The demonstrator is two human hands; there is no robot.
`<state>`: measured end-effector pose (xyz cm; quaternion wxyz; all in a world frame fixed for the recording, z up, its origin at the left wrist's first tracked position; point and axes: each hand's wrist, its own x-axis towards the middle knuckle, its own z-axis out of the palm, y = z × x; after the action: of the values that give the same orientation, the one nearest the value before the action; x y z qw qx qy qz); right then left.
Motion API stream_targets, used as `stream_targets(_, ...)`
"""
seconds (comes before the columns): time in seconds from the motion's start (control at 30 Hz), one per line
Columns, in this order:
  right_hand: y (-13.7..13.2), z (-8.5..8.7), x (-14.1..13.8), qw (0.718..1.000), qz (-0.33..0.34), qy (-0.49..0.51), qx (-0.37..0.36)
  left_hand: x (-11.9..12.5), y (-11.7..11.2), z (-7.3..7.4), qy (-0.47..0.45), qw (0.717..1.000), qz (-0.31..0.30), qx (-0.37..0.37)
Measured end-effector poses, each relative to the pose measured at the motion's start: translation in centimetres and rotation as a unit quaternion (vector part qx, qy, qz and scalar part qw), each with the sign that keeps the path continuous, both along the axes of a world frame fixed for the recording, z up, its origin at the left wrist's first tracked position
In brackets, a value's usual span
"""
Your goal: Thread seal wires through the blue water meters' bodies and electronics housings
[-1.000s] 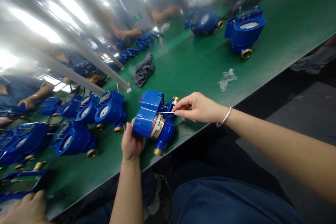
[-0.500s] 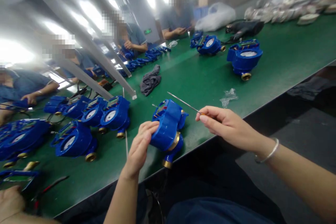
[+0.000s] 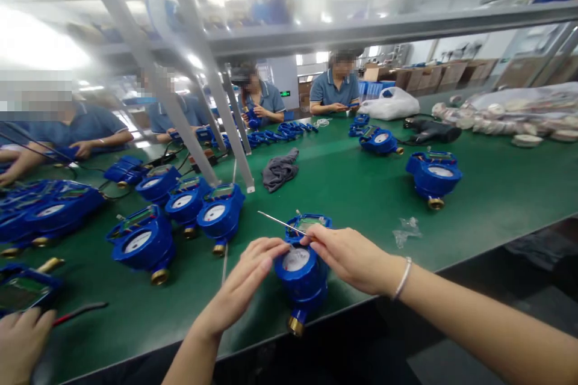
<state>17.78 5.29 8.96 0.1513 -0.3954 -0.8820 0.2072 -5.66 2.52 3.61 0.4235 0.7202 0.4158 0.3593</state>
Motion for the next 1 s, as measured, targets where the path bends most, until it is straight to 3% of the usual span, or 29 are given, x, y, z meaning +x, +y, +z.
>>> stream_targets(0.1, -0.7, -0.2, 0.5, 0.997, -0.015, 0.047, -0.054, 0.4, -0.7, -1.9, -0.126, 0.991, 0.046, -0.03)
stream_targets(0.2, -1.0, -0.2, 0.6, 0.987, -0.032, 0.081, -0.134, 2.3, -1.7, -4.3, -0.25, 0.958, 0.134, -0.033)
stream_targets(0.33, -1.1, -0.9, 0.6, 0.975, -0.041, 0.118, -0.183, 4.9, -2.3, -6.3, -0.283, 0.926, 0.225, -0.105)
stream_targets(0.47, -1.8, -2.5, 1.2, 0.966, -0.078, 0.177, -0.173, 6.4, -1.7, -5.7, -0.266, 0.929, 0.206, -0.154)
stream_targets(0.6, -2.6, -3.8, 3.3, 0.956, -0.196, 0.215, -0.04, 6.5, -0.7, -4.4, -0.17, 0.954, 0.226, -0.105)
stream_targets(0.7, -3.0, -3.3, 4.8, 0.955, -0.254, 0.153, -0.025, 6.0, -0.4, -4.2, -0.071, 0.98, 0.178, -0.051)
stream_targets(0.87, -3.3, -1.0, 3.3, 0.972, -0.211, 0.063, -0.078, 6.3, -1.0, -4.7, -0.006, 0.994, 0.081, 0.067)
stream_targets(1.0, -4.3, -1.0, 1.8, 0.974, -0.21, -0.069, -0.046, 8.1, -2.4, -4.9, -0.003, 0.987, 0.106, 0.125)
